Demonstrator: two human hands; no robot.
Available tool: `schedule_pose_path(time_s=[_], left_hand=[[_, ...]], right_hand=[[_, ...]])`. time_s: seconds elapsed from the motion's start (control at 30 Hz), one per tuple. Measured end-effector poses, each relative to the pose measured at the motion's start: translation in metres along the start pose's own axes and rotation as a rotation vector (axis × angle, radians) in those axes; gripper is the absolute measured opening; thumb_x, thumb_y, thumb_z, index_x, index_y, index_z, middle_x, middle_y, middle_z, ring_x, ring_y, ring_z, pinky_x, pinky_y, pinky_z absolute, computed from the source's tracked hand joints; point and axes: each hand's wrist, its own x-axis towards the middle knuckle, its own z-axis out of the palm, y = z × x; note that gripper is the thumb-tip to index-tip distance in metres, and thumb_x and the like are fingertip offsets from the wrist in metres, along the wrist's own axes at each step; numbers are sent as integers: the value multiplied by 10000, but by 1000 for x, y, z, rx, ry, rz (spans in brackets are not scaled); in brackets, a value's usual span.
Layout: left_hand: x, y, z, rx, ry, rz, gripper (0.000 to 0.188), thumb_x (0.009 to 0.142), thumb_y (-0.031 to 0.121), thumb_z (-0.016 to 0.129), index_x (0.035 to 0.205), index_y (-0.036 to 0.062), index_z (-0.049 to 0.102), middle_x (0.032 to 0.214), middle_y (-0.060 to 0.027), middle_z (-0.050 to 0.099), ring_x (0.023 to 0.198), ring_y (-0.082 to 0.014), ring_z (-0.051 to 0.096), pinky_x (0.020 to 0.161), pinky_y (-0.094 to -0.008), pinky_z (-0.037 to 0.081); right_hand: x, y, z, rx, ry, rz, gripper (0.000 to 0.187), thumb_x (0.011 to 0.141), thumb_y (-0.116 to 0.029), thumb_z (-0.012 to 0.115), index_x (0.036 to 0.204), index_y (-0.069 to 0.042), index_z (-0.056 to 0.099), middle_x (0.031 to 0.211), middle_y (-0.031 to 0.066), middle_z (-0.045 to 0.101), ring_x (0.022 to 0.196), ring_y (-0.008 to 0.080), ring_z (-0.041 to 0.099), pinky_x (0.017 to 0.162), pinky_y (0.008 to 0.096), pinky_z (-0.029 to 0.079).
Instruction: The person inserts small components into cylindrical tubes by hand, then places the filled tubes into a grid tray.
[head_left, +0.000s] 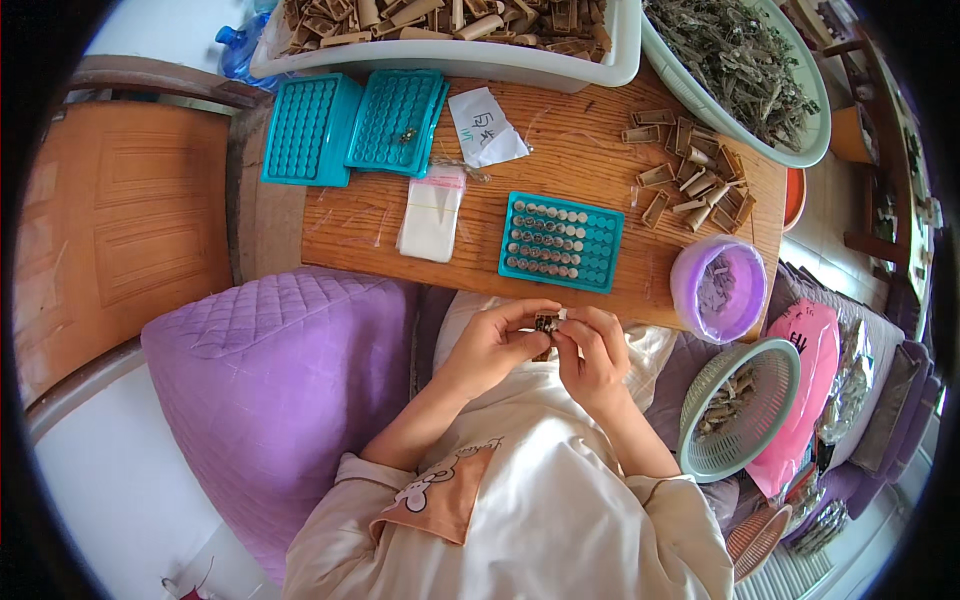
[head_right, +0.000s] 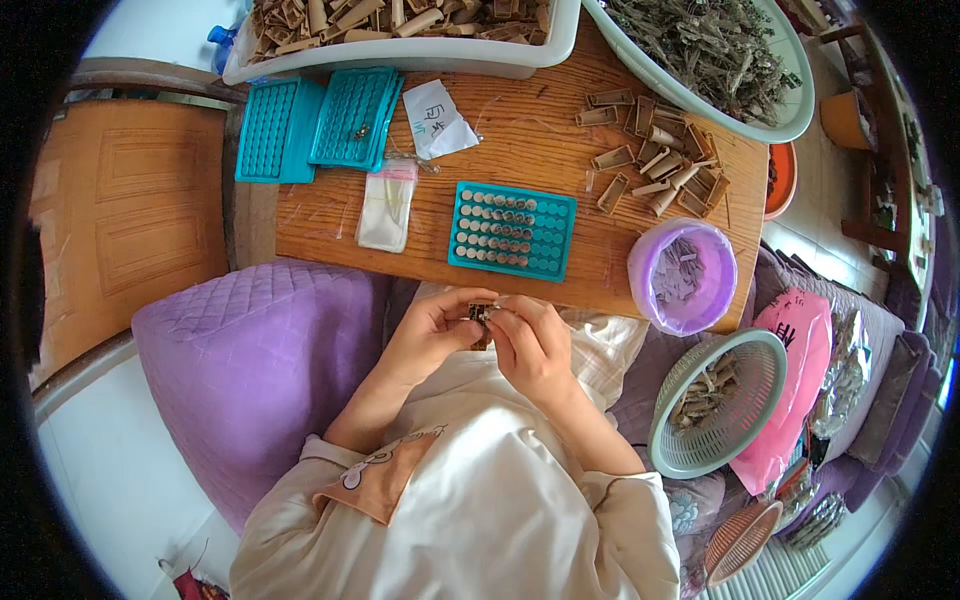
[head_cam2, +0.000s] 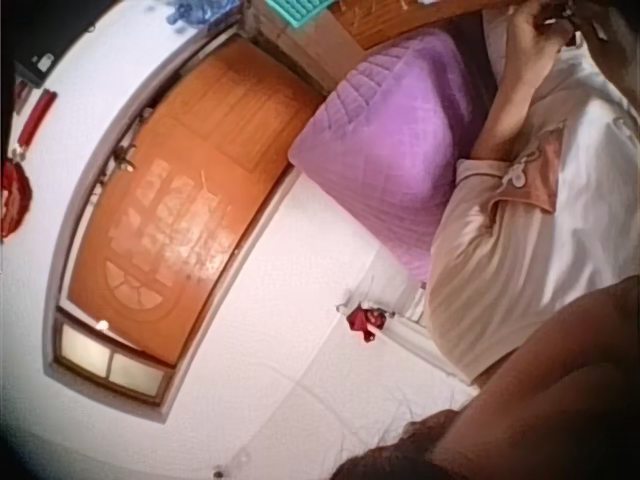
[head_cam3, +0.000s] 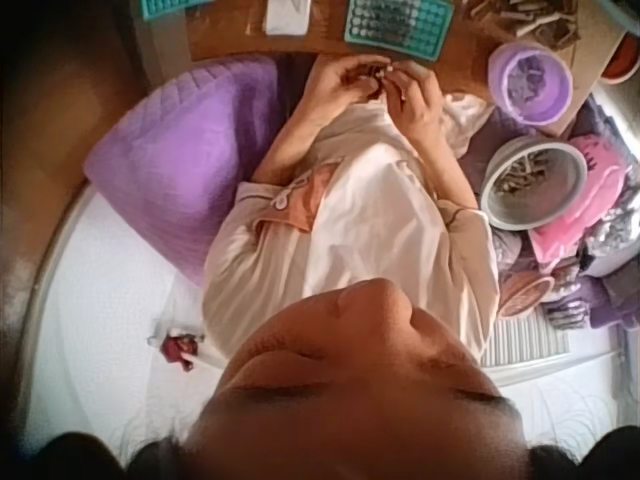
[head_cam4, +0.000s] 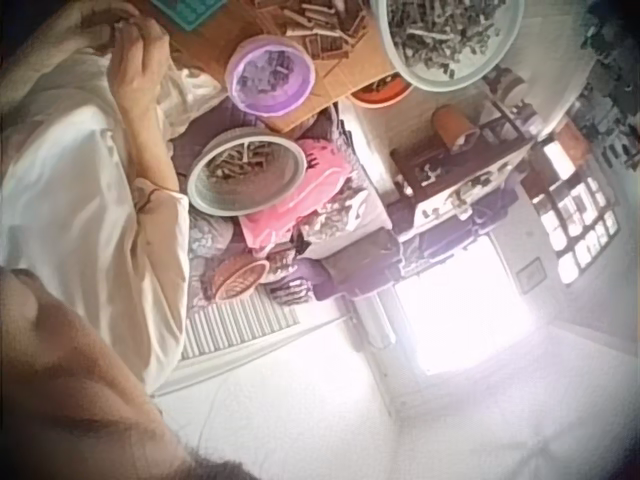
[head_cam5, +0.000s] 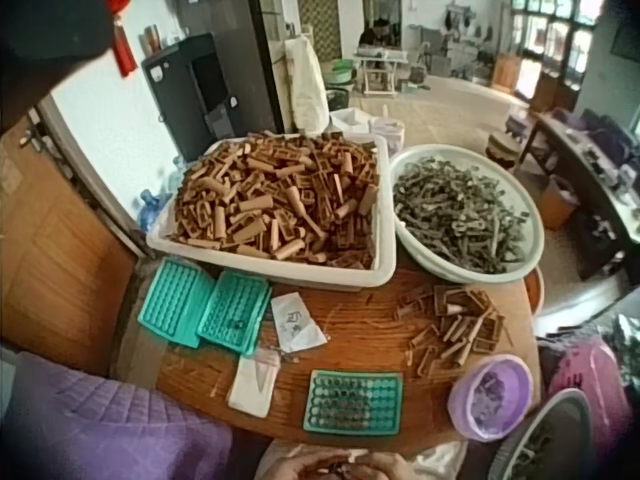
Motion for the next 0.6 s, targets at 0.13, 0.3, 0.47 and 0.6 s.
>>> schedule_pose_path(time_s=[0.13, 0.3, 0.47, 0.6], left_hand=[[-3, 0, 4, -66, 7, -52, 333, 776, 1, 529, 1103, -12, 465, 972, -51, 535, 820, -90, 526, 714, -221, 454], [-4, -2, 6, 41, 15, -22, 333, 778, 1, 527, 1105, -14, 465, 949, -51, 550, 808, -88, 528, 716, -212, 447], [-6, -2, 0, 412, -8, 5, 325, 777, 4, 529, 1095, -24, 468, 947, -60, 556, 825, -87, 531, 715, -211, 445], [-9, -4, 4, 156, -129, -150, 269, 783, 20, 500, 1045, -38, 492, 929, -73, 561, 823, -114, 553, 706, -219, 446]], right_hand=[[-6, 2, -2, -25, 9, -43, 199, 601, 38, 626, 774, -19, 548, 820, 93, 530, 690, 236, 535, 566, 304, 451], [-4, -1, -5, -14, -34, 25, 174, 614, 19, 626, 761, -16, 540, 793, 88, 529, 691, 238, 534, 559, 303, 446], [13, -2, -25, 183, -386, 323, 158, 632, -2, 629, 758, -16, 534, 778, 81, 528, 699, 230, 532, 581, 299, 441], [25, 3, -32, 352, -528, 565, 72, 674, 14, 589, 723, -7, 540, 763, 79, 534, 689, 210, 533, 575, 288, 432]])
